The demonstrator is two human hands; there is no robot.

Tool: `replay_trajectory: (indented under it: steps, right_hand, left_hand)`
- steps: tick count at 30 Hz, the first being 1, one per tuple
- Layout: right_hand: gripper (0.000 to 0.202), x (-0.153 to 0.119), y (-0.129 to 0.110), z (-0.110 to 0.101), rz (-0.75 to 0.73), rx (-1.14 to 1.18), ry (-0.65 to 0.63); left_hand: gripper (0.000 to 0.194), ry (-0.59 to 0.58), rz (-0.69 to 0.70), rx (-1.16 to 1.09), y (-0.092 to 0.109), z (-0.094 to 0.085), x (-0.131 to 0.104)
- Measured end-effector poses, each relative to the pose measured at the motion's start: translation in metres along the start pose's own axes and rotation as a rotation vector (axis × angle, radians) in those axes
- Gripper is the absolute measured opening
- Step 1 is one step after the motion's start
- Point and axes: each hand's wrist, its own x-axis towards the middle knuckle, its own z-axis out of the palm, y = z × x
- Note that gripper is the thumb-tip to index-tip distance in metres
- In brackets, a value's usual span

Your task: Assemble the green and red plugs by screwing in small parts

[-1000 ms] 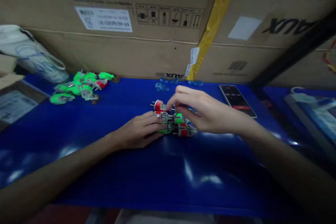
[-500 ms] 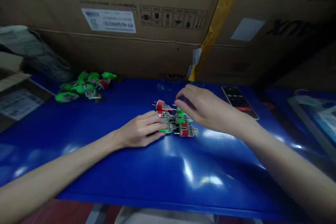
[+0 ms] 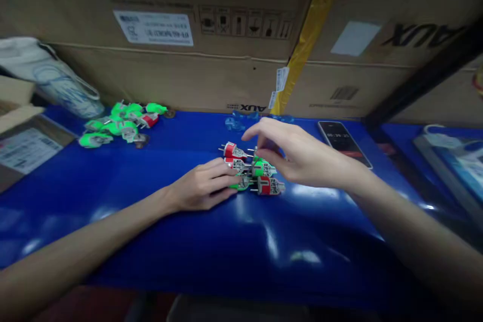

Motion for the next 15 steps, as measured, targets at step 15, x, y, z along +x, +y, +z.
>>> replay_trajectory:
  steps: [15]
  right_hand:
    - [0.017,-0.0022,-0.0058,0.0004,0.112,-0.148,0.032]
  left_hand:
    - [0.021,-0.008,-0.003,-0.005,0.0001,0.0002,-0.0004]
